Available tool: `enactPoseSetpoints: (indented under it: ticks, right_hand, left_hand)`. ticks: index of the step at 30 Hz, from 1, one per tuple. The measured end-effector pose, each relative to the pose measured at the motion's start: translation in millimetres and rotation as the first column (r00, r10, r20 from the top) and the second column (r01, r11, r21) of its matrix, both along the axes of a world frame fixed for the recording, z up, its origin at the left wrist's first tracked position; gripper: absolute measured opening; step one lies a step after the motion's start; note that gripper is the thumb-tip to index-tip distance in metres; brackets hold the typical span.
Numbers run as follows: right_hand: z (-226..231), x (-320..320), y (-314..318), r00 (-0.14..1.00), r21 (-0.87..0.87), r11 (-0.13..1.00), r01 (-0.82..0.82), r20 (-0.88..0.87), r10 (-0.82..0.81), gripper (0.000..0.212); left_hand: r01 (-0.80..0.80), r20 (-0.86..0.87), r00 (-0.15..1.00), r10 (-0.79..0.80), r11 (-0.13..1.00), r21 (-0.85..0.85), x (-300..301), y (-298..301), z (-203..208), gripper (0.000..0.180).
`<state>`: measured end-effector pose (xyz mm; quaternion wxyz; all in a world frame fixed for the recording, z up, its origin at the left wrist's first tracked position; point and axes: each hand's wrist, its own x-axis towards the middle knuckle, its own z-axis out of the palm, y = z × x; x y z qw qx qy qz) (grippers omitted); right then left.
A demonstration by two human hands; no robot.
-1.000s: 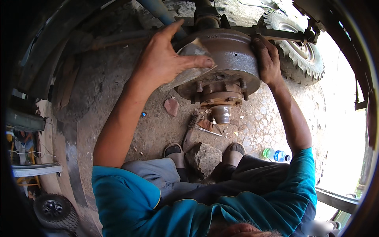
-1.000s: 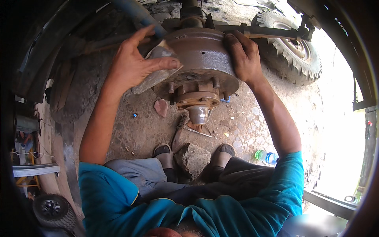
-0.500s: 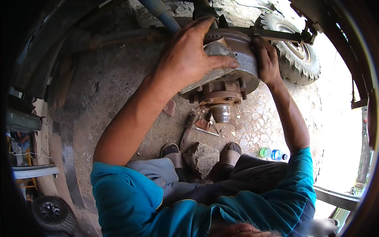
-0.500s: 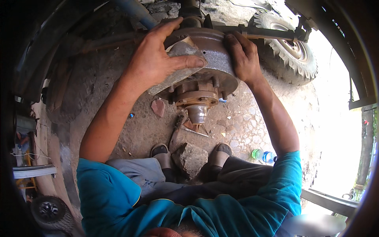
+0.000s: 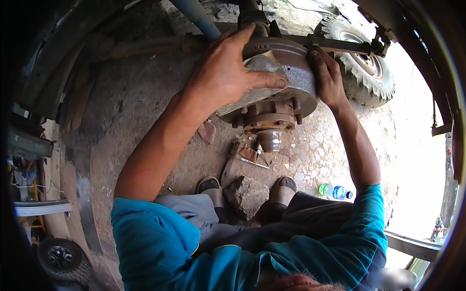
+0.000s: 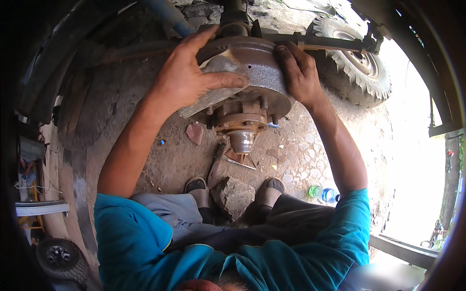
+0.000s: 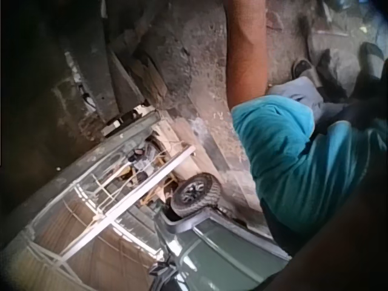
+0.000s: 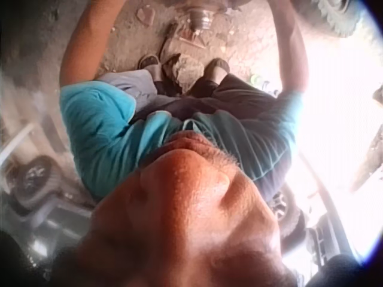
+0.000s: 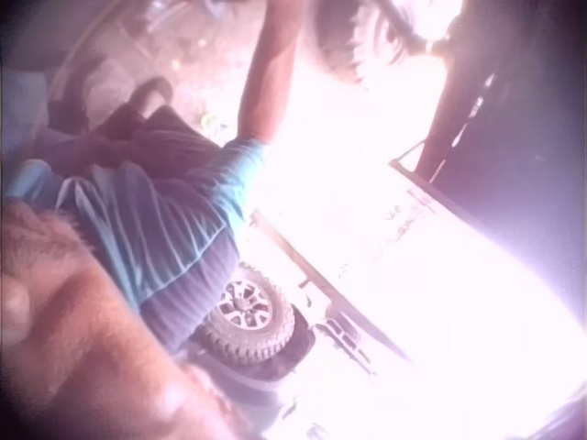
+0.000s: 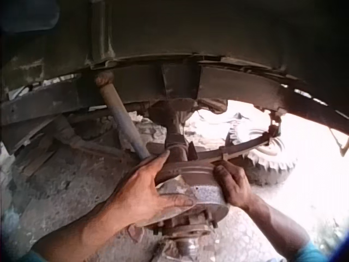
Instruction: The person cleans a vehicle's brake drum assembly using a wire brush and sandpaper. They scrub the drum's surface and inner components to remove rust and debris, then switch to sandpaper to smooth the metal surface.
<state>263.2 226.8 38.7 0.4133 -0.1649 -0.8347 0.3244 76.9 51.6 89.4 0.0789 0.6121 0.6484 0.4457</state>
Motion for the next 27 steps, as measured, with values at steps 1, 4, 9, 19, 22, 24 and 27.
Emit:
enactPoseSetpoints:
  ticks: [1,4,9,19,22,24,27]
  right_hand:
    - [-0.7,1.1,0.5,1.0,0.005,1.0,-0.015,-0.014,0.015,0.03]
    - [0.2,0.1,2.6,1.0,0.161,0.987,-0.015,-0.005,0.016,0.031]
    - [1.7,1.3,-1.0,0.999,0.054,0.998,-0.013,0.043,0.01,0.031]
    - [-1.2,2.9,4.6,1.0,0.346,0.938,0.001,0.013,-0.006,0.029]
    - [-2.3,4.3,1.3,0.999,0.114,0.994,-0.004,0.041,-0.001,0.028]
    - [-0.2,3.3,2.7,1.0,0.065,0.998,-0.012,0.02,0.011,0.028]
    - [-0.7,-0.7,2.2,1.0,0.194,0.981,-0.028,-0.006,0.029,0.03]
  left_hand:
    - [0.013,0.1,0.995,-0.008,0.999,-0.048,-10.1,-6.5,-2.7,0.106]
    - [-0.039,0.071,0.997,0.042,0.998,-0.046,-40.6,-26.7,-18.1,0.104]
    - [0.0,-0.055,0.998,0.003,0.999,0.047,-4.9,6.3,-6.1,0.105]
    - [-0.012,0.015,1.0,0.011,0.998,0.069,-32.2,-5.7,-15.6,0.112]
    - [-0.003,0.024,1.0,0.003,1.0,0.002,-9.4,12.8,-6.7,0.111]
    - [0.007,0.122,0.993,-0.006,1.0,-0.004,-25.6,3.9,-19.2,0.109]
    - [-0.01,0.157,0.987,0.019,0.998,-0.056,-62.7,-17.8,-46.4,0.107]
